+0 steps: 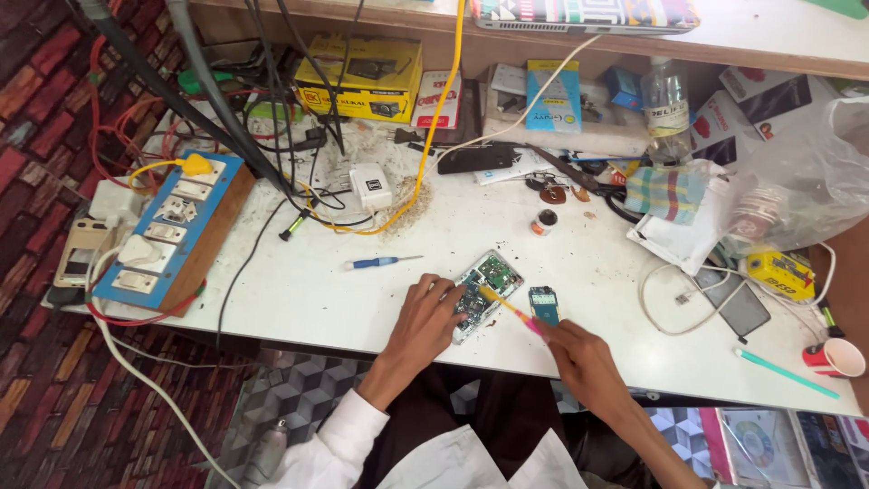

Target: The person uses a hot air gun to heat a circuit board and then brushes it with a toothbrush. They repeat the heating and brushing process on different areas of the board.

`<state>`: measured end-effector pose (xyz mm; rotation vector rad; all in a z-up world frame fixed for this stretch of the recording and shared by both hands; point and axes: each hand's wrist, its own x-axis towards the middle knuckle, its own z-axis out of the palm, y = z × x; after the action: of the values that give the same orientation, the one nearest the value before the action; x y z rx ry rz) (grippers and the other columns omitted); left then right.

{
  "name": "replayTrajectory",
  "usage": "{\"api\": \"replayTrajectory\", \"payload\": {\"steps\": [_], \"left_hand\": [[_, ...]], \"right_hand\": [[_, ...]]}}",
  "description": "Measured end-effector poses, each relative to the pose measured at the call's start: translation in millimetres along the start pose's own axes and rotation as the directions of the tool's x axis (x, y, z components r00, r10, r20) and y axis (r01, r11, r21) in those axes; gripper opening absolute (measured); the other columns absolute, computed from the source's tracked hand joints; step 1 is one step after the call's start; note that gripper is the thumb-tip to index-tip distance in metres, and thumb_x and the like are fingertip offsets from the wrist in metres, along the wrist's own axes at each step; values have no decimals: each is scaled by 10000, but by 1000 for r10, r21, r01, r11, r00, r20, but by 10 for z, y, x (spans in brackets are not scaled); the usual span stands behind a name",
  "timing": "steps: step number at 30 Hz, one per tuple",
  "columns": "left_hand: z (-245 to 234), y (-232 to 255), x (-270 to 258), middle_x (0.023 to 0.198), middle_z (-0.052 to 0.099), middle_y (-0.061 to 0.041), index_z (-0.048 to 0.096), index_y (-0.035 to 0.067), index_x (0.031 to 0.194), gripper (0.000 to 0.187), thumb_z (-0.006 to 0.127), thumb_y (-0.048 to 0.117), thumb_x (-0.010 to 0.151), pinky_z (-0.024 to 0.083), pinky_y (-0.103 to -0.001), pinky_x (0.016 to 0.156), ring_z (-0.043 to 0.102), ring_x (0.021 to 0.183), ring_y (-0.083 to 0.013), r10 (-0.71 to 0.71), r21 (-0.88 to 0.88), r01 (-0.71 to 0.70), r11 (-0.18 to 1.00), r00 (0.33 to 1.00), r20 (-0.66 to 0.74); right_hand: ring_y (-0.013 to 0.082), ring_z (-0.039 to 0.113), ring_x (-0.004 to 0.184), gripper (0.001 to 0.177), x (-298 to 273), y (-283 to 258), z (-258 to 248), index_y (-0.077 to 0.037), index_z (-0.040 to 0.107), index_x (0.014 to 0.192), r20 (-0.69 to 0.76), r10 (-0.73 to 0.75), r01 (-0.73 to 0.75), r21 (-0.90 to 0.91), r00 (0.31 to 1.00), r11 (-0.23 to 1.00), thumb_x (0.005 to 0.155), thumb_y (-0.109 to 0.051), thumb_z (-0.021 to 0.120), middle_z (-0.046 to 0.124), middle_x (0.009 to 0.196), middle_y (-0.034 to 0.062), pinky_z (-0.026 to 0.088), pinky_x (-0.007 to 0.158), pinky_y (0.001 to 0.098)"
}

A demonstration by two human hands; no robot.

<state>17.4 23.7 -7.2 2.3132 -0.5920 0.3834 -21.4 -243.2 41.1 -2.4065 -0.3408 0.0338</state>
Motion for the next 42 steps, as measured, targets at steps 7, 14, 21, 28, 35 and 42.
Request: {"api": "replayTrajectory", "payload": {"steps": [7, 14, 21, 28, 35, 42], "left_hand": [[9, -5, -36, 1197, 665, -142, 666, -41, 1238, 466, 784, 117, 815, 448, -427, 919, 531, 1135, -310, -7, 25, 8, 1000, 1000, -5], [-4, 24, -81, 1235, 670, -139, 640, -56, 1279, 512, 770, 124, 817, 447, -426, 941, 535, 1125, -308, 2, 25, -1, 1000, 999, -38], [88, -4, -129, 1243, 663, -153, 645, -52, 1285, 477, 755, 115, 852, 434, -444, 970, 527, 1179, -332, 3, 52, 1, 999, 997, -75], [146, -20, -164, 1242, 667, -143, 654, -21, 1264, 448, 746, 121, 849, 422, -461, 1002, 525, 1202, -338, 0, 41, 5, 999, 993, -121], [139, -19, -196, 1264, 660, -144, 646, -18, 1288, 437, 721, 122, 881, 426, -451, 1006, 525, 1211, -333, -46, 14, 48, 999, 993, -106], [107, 37, -180, 1252, 662, -142, 646, -11, 1289, 437, 719, 125, 879, 427, -451, 1015, 524, 1222, -333, -44, 19, 46, 999, 993, -108]], "right_hand": [[249, 547, 558, 439, -67, -66, -3, -46, 681, 1281, 82, -75, 71, 47, 994, 996, 863, 62, 595, 588, 744, 148, 428, 527, 393], [247, 555, 578, 411, -46, -65, 79, -38, 684, 1261, 107, -108, 98, 89, 988, 991, 873, 60, 589, 599, 761, 143, 438, 541, 383], [246, 518, 568, 379, 3, 29, 143, -48, 690, 1259, 5, -43, 43, 39, 999, 998, 904, 49, 604, 574, 732, 151, 418, 546, 385], [242, 555, 582, 368, -78, 106, 78, -35, 706, 1224, 56, -30, 22, 132, 998, 991, 884, 59, 601, 612, 751, 140, 443, 549, 369], [235, 551, 576, 364, -138, 144, 33, -42, 711, 1234, 96, -9, -5, 151, 995, 989, 894, 35, 608, 631, 760, 137, 446, 528, 366], [211, 534, 575, 426, -127, 164, -1, -55, 691, 1279, 139, -58, 43, 110, 989, 993, 868, 35, 624, 609, 738, 135, 443, 530, 359]]}}
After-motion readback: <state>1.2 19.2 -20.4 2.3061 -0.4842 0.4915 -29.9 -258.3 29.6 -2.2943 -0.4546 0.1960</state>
